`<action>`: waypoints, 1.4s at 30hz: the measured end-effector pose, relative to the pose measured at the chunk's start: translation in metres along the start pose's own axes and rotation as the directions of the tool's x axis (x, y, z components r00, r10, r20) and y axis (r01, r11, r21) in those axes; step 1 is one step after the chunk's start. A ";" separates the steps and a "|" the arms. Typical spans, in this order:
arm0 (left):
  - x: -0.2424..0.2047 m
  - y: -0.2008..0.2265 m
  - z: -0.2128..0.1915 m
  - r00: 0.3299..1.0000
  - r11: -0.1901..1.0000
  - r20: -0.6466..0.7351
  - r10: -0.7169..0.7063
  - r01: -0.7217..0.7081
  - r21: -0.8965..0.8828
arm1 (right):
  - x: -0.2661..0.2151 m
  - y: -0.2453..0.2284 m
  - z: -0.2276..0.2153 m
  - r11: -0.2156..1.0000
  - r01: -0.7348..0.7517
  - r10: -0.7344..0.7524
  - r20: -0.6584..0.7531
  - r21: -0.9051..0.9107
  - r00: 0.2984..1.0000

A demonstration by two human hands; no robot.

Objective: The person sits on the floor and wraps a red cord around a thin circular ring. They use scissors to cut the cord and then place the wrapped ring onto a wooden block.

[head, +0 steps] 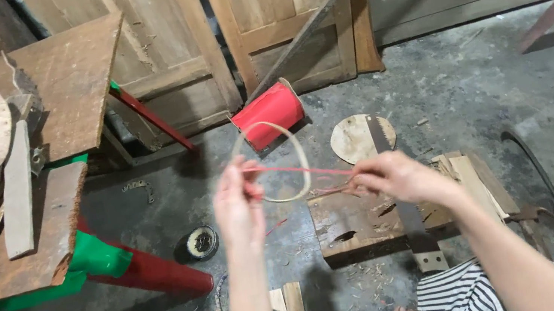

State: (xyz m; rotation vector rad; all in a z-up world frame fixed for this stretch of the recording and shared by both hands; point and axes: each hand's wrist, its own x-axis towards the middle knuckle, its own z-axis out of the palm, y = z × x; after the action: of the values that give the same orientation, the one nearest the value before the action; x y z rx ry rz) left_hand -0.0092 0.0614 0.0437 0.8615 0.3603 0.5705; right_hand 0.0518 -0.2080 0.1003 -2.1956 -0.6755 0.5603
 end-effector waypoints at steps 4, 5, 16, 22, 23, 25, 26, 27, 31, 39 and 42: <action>0.013 0.023 -0.030 0.997 0.999 -0.067 0.045 -0.046 -0.016 | -0.011 0.022 -0.043 0.999 -0.034 0.039 -0.144 0.037 0.989; 0.013 0.026 -0.035 0.993 0.999 -0.108 0.045 -0.047 -0.013 | -0.015 0.035 -0.050 0.997 -0.038 0.053 -0.238 0.065 0.970; -0.006 0.035 -0.015 0.981 0.995 -0.192 -0.030 0.011 -0.101 | -0.071 0.118 -0.112 0.994 -0.108 0.086 -0.513 -0.012 0.854; -0.003 0.034 -0.012 0.922 0.909 -0.246 -0.299 0.197 -0.368 | -0.111 0.219 -0.097 0.929 -0.370 0.339 -0.409 0.003 0.848; -0.009 0.038 -0.005 0.921 0.892 -0.236 -0.310 0.195 -0.409 | -0.116 0.257 -0.087 0.900 -0.435 0.399 -0.405 0.003 0.822; -0.020 0.045 0.006 0.919 0.873 -0.230 -0.321 0.193 -0.447 | -0.126 0.324 -0.057 0.866 -0.500 0.460 -0.398 0.004 0.794; -0.025 0.048 0.010 0.934 0.851 -0.172 -0.312 0.194 -0.489 | -0.133 0.353 -0.038 0.767 -0.641 0.613 -0.316 0.018 0.724; -0.029 0.051 0.014 0.947 0.826 -0.114 -0.299 0.197 -0.529 | -0.139 0.382 -0.020 0.644 -0.765 0.746 -0.233 0.016 0.623; -0.033 0.051 0.020 0.963 0.798 -0.009 -0.269 0.218 -0.562 | -0.170 0.494 0.077 0.510 -0.822 0.839 -0.063 -0.254 0.540; -0.031 0.035 0.023 0.921 0.790 0.052 -0.385 0.359 -0.497 | -0.226 0.458 0.185 0.286 -0.899 0.949 -0.031 -0.332 0.313; -0.036 0.036 0.030 0.914 0.789 0.029 -0.405 0.365 -0.494 | -0.240 0.479 0.211 0.360 -0.894 0.877 -0.231 -0.267 0.422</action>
State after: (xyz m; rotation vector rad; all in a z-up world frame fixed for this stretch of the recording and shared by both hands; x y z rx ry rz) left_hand -0.0338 0.0401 0.0935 0.2545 0.4264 0.2877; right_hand -0.1152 -0.5180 -0.3552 -2.8143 0.6520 0.9645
